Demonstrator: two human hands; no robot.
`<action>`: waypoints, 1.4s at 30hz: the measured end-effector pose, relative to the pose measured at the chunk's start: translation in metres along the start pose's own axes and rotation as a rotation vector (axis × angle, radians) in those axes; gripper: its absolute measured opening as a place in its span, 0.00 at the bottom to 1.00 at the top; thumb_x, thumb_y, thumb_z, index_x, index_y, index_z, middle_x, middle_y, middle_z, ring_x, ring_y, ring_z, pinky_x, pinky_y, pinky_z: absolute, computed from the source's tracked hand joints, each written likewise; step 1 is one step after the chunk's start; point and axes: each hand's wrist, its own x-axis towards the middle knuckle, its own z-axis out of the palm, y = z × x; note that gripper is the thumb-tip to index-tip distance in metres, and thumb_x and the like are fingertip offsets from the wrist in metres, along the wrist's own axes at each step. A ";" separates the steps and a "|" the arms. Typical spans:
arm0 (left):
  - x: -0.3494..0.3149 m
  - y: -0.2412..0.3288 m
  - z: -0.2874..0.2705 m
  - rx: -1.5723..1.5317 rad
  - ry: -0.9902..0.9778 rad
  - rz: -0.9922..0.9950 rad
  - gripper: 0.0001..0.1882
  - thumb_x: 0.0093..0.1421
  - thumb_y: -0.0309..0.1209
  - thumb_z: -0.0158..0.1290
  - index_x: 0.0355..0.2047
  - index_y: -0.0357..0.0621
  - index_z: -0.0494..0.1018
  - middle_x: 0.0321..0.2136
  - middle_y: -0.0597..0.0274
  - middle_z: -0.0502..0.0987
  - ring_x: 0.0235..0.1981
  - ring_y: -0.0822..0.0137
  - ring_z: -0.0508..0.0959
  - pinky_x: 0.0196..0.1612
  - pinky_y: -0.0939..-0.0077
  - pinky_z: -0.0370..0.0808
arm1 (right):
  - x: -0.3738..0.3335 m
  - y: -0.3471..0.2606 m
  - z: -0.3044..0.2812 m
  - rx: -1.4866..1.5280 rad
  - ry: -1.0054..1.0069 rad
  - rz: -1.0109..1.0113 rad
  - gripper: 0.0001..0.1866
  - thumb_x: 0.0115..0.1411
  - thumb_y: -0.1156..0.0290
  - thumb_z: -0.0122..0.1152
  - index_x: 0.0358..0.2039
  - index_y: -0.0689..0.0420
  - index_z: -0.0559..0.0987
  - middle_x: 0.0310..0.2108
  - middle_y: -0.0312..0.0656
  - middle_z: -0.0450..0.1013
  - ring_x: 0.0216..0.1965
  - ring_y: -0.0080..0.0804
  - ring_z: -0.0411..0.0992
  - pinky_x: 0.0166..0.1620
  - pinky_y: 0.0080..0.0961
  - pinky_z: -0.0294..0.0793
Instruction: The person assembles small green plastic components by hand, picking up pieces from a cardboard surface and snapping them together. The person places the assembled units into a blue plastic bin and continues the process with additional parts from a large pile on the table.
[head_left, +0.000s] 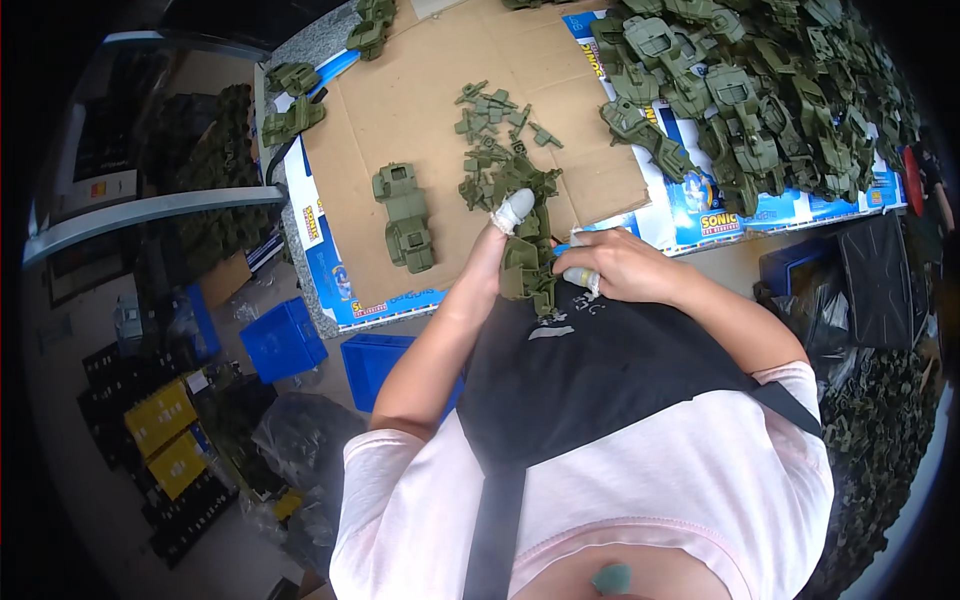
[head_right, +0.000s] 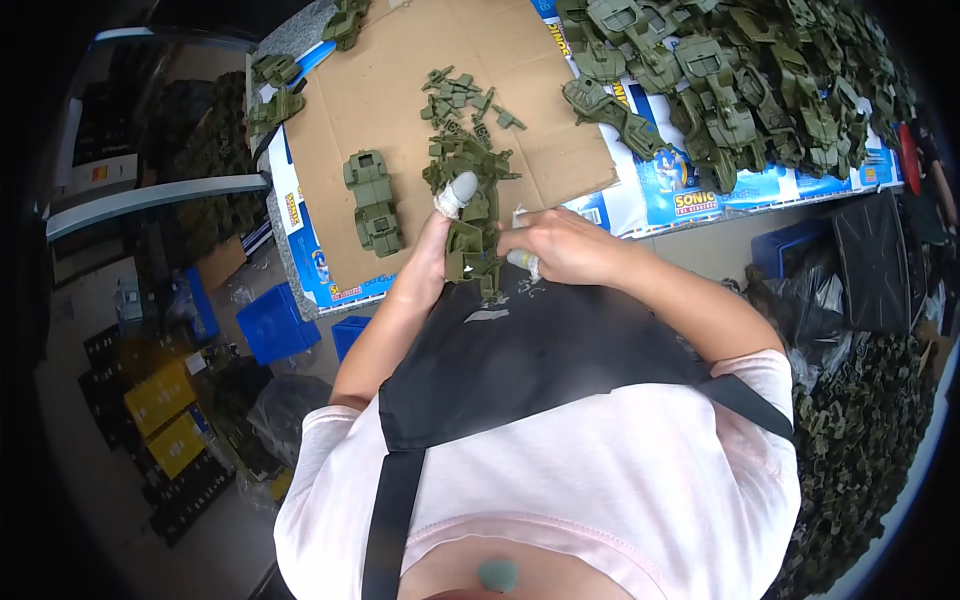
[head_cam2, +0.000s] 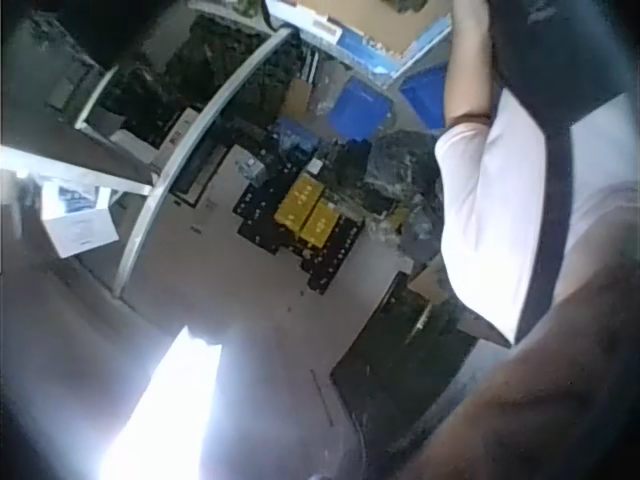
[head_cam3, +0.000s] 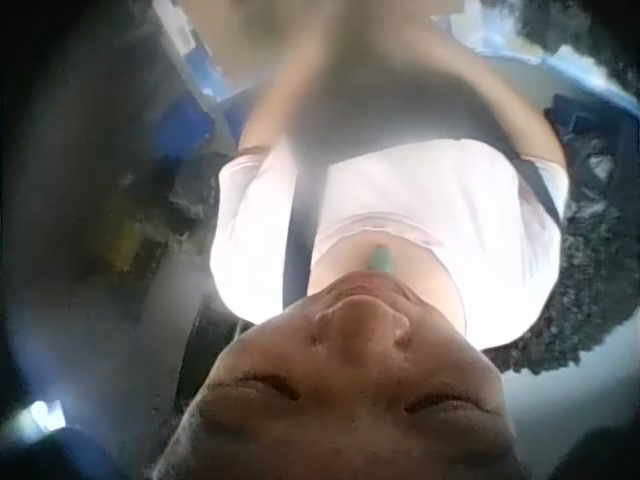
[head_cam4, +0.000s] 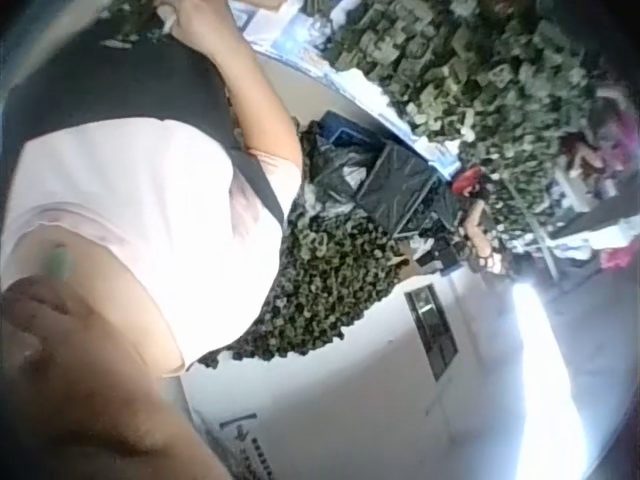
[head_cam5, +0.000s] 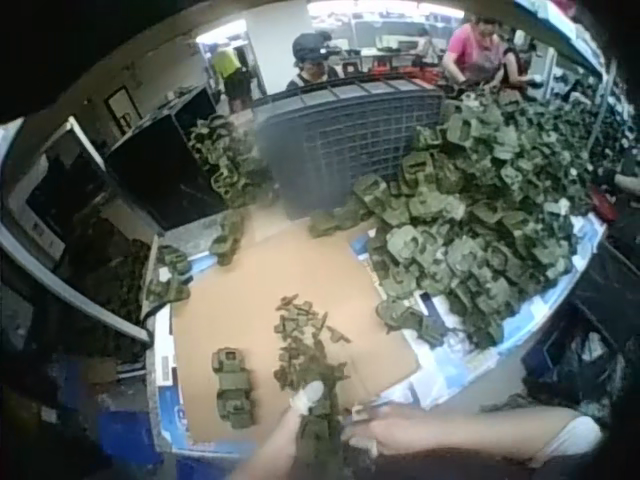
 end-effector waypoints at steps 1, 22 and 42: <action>0.000 -0.001 0.002 -0.011 -0.012 0.003 0.21 0.55 0.46 0.50 0.41 0.43 0.68 0.28 0.55 0.75 0.24 0.63 0.78 0.22 0.72 0.77 | 0.001 -0.003 0.000 -0.055 -0.010 -0.014 0.16 0.41 0.83 0.52 0.34 0.58 0.75 0.27 0.50 0.70 0.32 0.48 0.71 0.37 0.38 0.70; 0.002 0.032 -0.028 -0.016 0.029 0.306 0.27 0.53 0.51 0.52 0.44 0.43 0.67 0.31 0.56 0.76 0.31 0.61 0.77 0.39 0.64 0.75 | -0.016 0.108 -0.030 -0.282 0.570 0.218 0.43 0.43 0.68 0.65 0.60 0.51 0.55 0.48 0.51 0.64 0.50 0.46 0.62 0.54 0.37 0.58; -0.013 0.019 0.004 0.087 0.147 0.824 0.41 0.48 0.21 0.57 0.58 0.49 0.45 0.54 0.55 0.58 0.51 0.62 0.65 0.50 0.71 0.68 | 0.036 -0.007 0.022 0.183 0.372 0.144 0.38 0.53 0.66 0.58 0.60 0.59 0.51 0.48 0.56 0.65 0.49 0.52 0.63 0.51 0.36 0.61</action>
